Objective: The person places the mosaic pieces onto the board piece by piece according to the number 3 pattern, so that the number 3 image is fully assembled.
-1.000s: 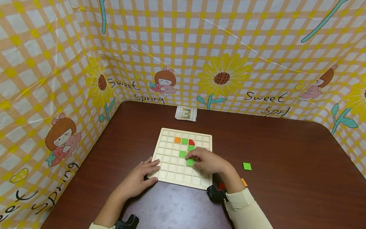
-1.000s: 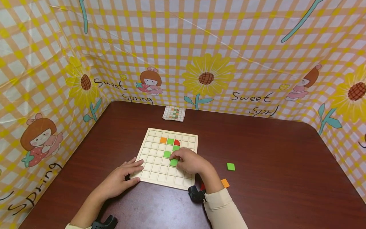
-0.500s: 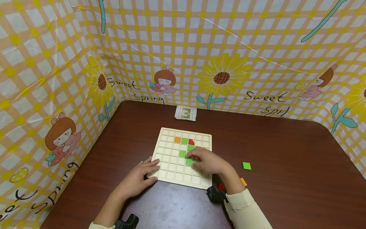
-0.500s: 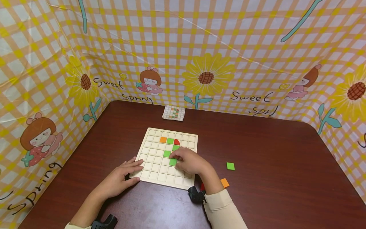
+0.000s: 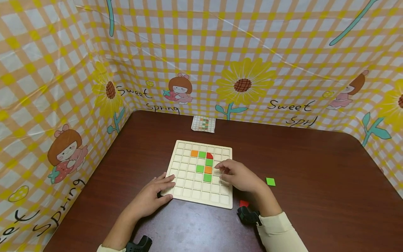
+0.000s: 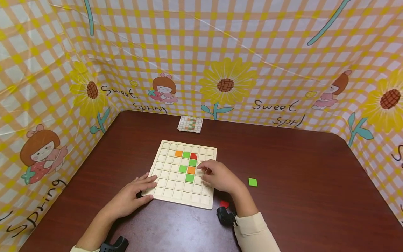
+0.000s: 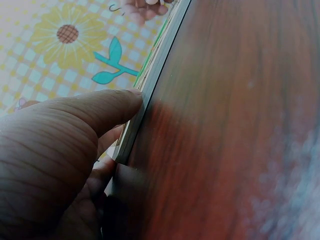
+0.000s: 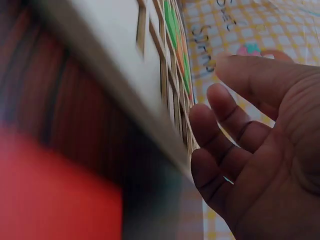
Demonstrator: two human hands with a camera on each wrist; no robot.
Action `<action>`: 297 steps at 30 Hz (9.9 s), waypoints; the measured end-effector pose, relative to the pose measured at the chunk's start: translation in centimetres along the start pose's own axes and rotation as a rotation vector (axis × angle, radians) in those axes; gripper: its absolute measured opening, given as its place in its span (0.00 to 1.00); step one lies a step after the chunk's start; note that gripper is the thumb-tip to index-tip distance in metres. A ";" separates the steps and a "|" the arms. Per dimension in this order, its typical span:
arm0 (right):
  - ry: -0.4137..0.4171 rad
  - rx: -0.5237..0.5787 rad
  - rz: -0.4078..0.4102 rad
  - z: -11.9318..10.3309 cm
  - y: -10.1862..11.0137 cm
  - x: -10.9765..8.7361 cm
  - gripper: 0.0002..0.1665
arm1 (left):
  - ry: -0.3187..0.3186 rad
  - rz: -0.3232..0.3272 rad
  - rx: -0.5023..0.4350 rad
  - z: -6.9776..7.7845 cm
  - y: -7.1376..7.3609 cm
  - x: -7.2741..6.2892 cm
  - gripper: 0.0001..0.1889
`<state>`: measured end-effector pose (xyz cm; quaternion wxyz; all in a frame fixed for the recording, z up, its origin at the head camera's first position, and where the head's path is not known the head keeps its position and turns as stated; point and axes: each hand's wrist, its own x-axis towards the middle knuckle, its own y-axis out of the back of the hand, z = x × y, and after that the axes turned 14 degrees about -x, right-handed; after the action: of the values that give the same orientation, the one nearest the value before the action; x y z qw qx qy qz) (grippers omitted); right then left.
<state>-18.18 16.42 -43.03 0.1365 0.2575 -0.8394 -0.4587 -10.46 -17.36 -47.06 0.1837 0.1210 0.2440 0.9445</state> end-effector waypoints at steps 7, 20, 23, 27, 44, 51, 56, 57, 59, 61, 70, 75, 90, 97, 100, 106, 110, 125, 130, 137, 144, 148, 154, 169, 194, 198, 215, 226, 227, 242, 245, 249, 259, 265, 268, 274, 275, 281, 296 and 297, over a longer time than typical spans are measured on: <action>-0.100 0.024 0.052 2.1 1.7 -2.6 0.16 | -0.011 0.006 0.005 0.0 0.0 -0.1 0.22; -0.222 -0.066 0.081 6.8 5.4 -7.7 0.21 | -0.044 0.017 0.004 0.1 -0.1 0.0 0.21; -0.244 -0.077 0.077 7.8 5.7 -8.5 0.21 | -0.048 0.023 0.005 0.1 -0.1 0.0 0.21; -0.267 -0.105 0.065 8.6 5.9 -9.4 0.21 | -0.043 0.023 0.001 0.0 -0.1 0.0 0.21; -0.238 -0.023 0.040 10.3 5.1 -10.6 0.23 | -0.040 0.010 -0.005 0.1 -0.1 0.0 0.21; -0.216 -0.046 0.058 10.3 4.8 -10.6 0.21 | -0.012 0.004 -0.007 0.2 0.0 0.0 0.22; -0.199 -0.063 0.074 10.0 4.7 -10.4 0.21 | -0.002 0.001 -0.006 0.1 0.0 0.0 0.22; -0.199 -0.066 0.074 10.0 4.6 -10.4 0.22 | -0.002 0.001 -0.005 0.1 0.0 0.0 0.22; -0.201 -0.079 0.075 9.9 4.6 -10.4 0.21 | -0.003 0.001 -0.005 0.1 0.0 0.0 0.22; -0.201 -0.087 0.075 9.9 4.6 -10.4 0.21 | -0.005 0.001 -0.006 0.1 0.0 0.0 0.22; -0.203 -0.093 0.082 10.0 4.6 -10.6 0.20 | -0.007 0.002 -0.013 0.0 0.0 -0.1 0.22; -0.204 -0.073 0.081 9.9 4.6 -10.7 0.20 | -0.005 0.002 -0.012 -0.1 0.0 -0.1 0.22; -0.208 -0.059 0.082 9.2 5.0 -10.6 0.20 | 0.003 0.002 -0.002 0.0 0.0 -0.1 0.22; -0.158 -0.071 0.103 7.1 5.3 -9.7 0.20 | 0.010 0.000 -0.004 0.0 0.0 0.0 0.22; -0.133 -0.064 0.105 6.1 5.0 -9.1 0.19 | 0.009 -0.001 0.000 0.0 0.0 0.0 0.22; -0.074 0.033 0.081 4.3 3.5 -7.3 0.19 | 0.000 -0.001 0.000 -0.1 0.0 0.0 0.22; -0.067 0.076 0.058 3.0 2.8 -6.1 0.19 | -0.001 -0.003 -0.003 -0.1 0.0 -0.1 0.22; 0.042 0.079 -0.004 -0.9 -0.1 -1.6 0.18 | -0.011 0.003 -0.004 -0.1 0.0 -0.1 0.22; 0.085 0.113 -0.019 -1.8 -1.3 -0.4 0.16 | -0.009 0.003 -0.005 -0.1 0.0 -0.1 0.22; 0.101 0.109 -0.048 -3.3 -2.3 0.8 0.18 | -0.001 0.004 0.003 -0.1 0.0 -0.1 0.22; 0.138 0.055 -0.045 -3.8 -3.4 1.6 0.16 | -0.005 0.005 0.014 -0.1 -0.1 -0.1 0.21; 0.162 0.001 -0.033 -4.0 -3.8 1.8 0.16 | -0.008 0.005 0.013 -0.1 -0.1 -0.1 0.21; 0.206 -0.077 -0.015 -4.6 -4.0 2.0 0.17 | -0.008 0.006 0.009 0.0 0.0 0.0 0.21; 0.205 -0.146 -0.025 -4.9 -4.1 1.5 0.17 | 0.002 0.003 0.007 -0.1 -0.1 0.0 0.21; 0.016 -0.003 0.012 -1.4 -0.4 -4.9 0.15 | 0.001 -0.005 0.002 0.0 0.0 -0.2 0.22; 0.014 -0.002 0.026 -0.6 0.0 -6.4 0.15 | 0.004 -0.002 -0.001 0.1 0.0 -0.2 0.22; -0.011 -0.087 -0.055 1.6 0.4 -9.4 0.15 | 0.002 0.003 0.005 0.3 -0.1 -0.3 0.21; -0.042 -0.107 -0.035 1.5 0.2 -9.2 0.13 | 0.005 -0.004 0.009 0.3 0.1 -0.1 0.22; -0.040 -0.106 -0.033 1.6 0.2 -9.2 0.13 | 0.005 -0.004 0.010 0.3 0.0 -0.1 0.22; -0.021 -0.034 -0.038 1.0 0.7 -8.8 0.09 | -0.009 0.000 0.012 0.2 0.0 -0.2 0.22; -0.009 -0.051 -0.032 0.8 0.8 -8.6 0.10 | -0.012 -0.003 0.009 0.2 0.0 -0.1 0.21; 0.006 -0.064 -0.017 0.3 0.5 -8.0 0.11 | -0.010 -0.008 0.010 0.2 0.0 -0.1 0.22; 0.011 -0.057 0.024 -1.1 -0.2 -5.8 0.08 | -0.011 -0.006 0.013 0.2 0.0 -0.1 0.21; 0.023 -0.064 0.050 -1.9 -0.5 -4.5 0.09 | -0.003 -0.011 0.015 0.2 0.1 -0.1 0.22; 0.032 -0.062 0.056 -2.3 -0.7 -3.9 0.10 | -0.003 -0.012 0.015 0.3 0.0 0.0 0.22; 0.041 -0.045 0.053 -3.0 -1.5 -2.6 0.09 | -0.015 0.000 0.017 0.2 -0.1 0.0 0.22; 0.041 -0.042 0.051 -3.1 -1.6 -2.4 0.09 | -0.014 0.002 0.015 0.2 -0.1 0.0 0.22; 0.065 -0.061 0.068 -3.6 -2.5 -1.4 0.08 | -0.009 0.007 0.010 0.3 0.0 -0.2 0.21; 0.076 -0.166 0.081 -4.5 -3.8 -0.2 0.10 | -0.019 0.011 0.005 0.2 -0.1 -0.1 0.21; 0.077 -0.173 0.083 -4.6 -3.8 -0.2 0.10 | -0.018 0.009 0.005 0.2 -0.1 -0.1 0.21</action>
<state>-14.71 11.60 -43.76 0.2092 0.2270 -0.8008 -0.5132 -10.28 -17.21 -46.92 0.1810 0.1309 0.2443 0.9436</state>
